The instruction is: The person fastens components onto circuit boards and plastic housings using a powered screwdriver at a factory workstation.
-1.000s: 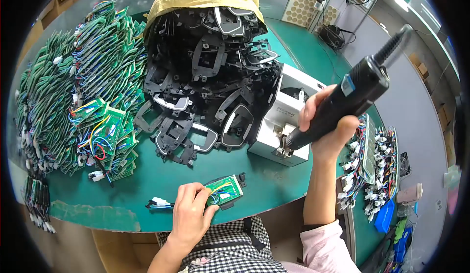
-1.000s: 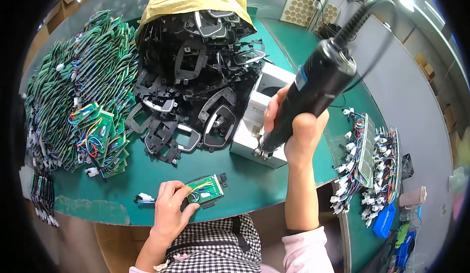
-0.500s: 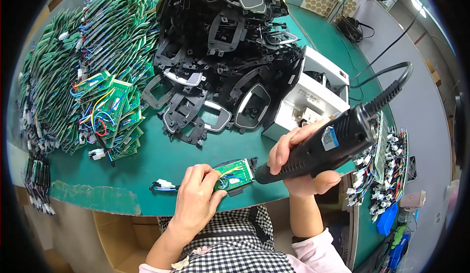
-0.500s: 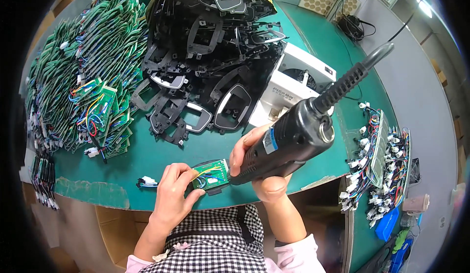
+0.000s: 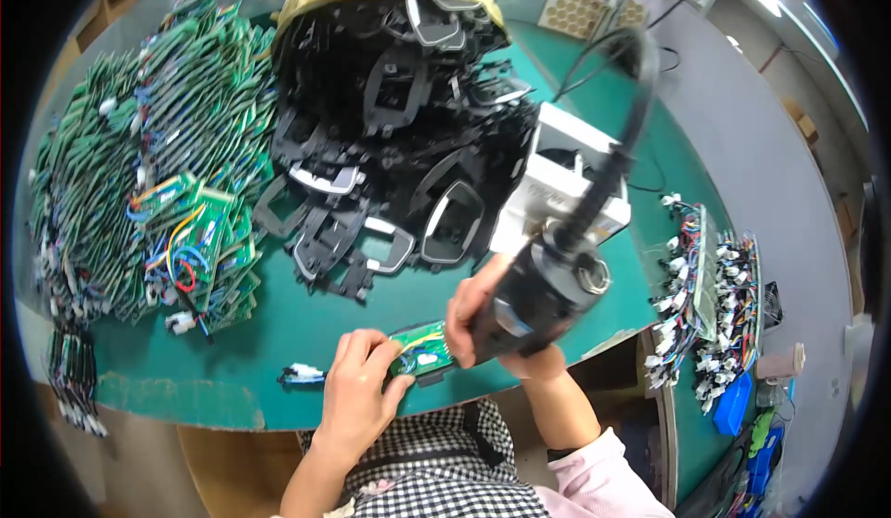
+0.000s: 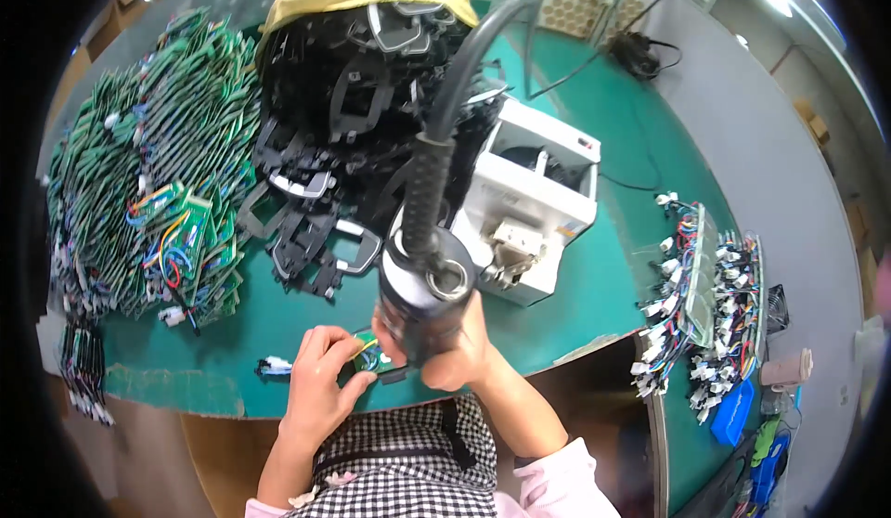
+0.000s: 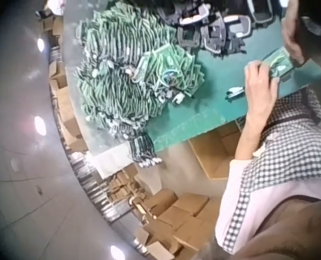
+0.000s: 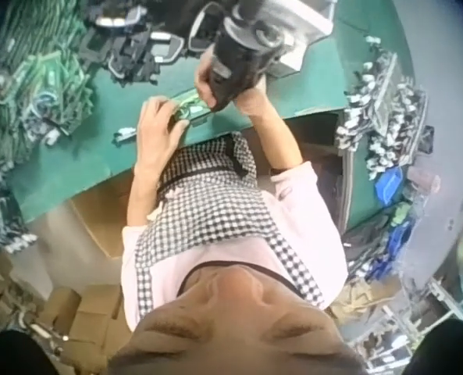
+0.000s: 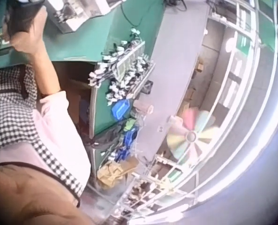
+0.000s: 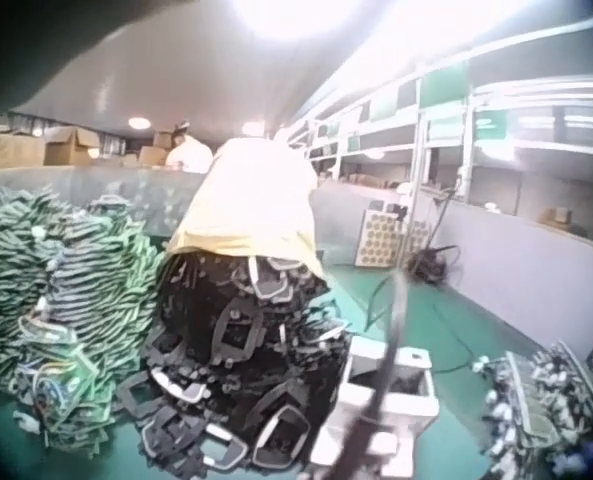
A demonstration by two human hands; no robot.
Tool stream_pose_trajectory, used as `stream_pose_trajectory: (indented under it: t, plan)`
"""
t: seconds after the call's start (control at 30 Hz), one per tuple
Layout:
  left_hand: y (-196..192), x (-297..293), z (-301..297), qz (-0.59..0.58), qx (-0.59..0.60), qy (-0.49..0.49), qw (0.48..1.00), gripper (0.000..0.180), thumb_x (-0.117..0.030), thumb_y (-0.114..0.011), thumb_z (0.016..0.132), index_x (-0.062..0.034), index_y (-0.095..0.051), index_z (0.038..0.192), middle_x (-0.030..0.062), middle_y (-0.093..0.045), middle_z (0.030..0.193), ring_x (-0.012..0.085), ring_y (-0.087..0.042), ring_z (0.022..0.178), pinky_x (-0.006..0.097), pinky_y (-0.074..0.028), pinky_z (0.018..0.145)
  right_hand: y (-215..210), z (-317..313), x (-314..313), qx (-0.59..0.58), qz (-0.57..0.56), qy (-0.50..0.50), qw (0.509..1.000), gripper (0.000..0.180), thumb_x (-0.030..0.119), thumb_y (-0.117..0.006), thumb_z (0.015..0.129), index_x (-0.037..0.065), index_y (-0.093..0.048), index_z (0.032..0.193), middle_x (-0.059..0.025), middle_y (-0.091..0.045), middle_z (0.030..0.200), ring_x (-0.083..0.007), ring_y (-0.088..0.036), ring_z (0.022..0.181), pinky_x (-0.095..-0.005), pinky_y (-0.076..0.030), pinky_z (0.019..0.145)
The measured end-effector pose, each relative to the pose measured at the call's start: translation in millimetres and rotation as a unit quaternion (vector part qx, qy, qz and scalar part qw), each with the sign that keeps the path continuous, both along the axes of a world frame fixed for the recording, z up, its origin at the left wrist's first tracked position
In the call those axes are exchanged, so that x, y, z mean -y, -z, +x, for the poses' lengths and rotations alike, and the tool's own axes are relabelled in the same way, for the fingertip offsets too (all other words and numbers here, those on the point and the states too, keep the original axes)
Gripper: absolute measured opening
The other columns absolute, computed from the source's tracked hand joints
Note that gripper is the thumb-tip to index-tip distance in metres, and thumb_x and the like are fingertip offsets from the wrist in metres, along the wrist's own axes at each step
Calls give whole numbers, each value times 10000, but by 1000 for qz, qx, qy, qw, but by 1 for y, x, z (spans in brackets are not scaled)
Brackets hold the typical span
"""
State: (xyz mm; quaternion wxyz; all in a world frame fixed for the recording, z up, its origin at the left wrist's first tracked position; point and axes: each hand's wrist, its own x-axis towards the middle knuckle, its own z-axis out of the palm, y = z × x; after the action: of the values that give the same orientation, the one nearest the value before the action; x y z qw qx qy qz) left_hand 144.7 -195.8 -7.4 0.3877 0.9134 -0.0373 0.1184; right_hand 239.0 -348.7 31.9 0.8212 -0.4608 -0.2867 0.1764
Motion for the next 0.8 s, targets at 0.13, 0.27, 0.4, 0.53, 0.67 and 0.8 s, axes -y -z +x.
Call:
stream_pose_trajectory:
  t: [0.13,0.27,0.4,0.53,0.67,0.8]
  plan:
    - [3,0,-4,1,-15,-10,1000,364,-26,-730,555,6,-582,886,114,-501,878,275,-494,832,355,-429,708,-35,24,20,128,11,170,977,824,679,-697,529,-23,-454,885,-111,-541,585,-166,-533,454,-257,-461,405]
    - [0,3,-3,1,-15,-5,1000,376,-26,-732,552,8,-580,894,113,-503,886,272,-495,835,354,-432,704,-62,53,50,197,-21,277,940,795,678,-644,604,-19,-433,923,-100,-487,596,-169,-499,455,-254,-420,400]
    - [0,-2,-5,3,-12,-11,1000,380,-16,-725,560,12,-576,908,120,-506,893,277,-512,832,354,-437,703,-50,56,40,155,-10,215,964,811,723,-588,613,-8,-417,920,-87,-471,582,-159,-480,430,-246,-400,378]
    - [4,-12,2,-28,7,29,999,297,24,-663,635,4,-581,920,112,-523,884,265,-542,811,340,-449,691,-39,27,15,115,92,115,982,804,728,-572,624,-11,-396,889,-88,-474,577,-152,-453,388,-244,-397,349]
    - [12,-12,6,-30,27,5,999,217,34,-638,663,-7,-607,874,88,-544,844,244,-552,789,329,-459,675,-18,0,-16,94,108,80,986,821,713,-604,607,-18,-393,914,-112,-491,616,-169,-475,429,-268,-414,386]
    - [18,-10,5,-44,35,-10,998,190,25,-657,652,-8,-589,826,85,-528,826,252,-539,780,347,-460,671,-4,-14,-31,52,89,54,993,823,706,-617,600,-16,-393,924,-121,-499,649,-181,-490,470,-283,-428,422]
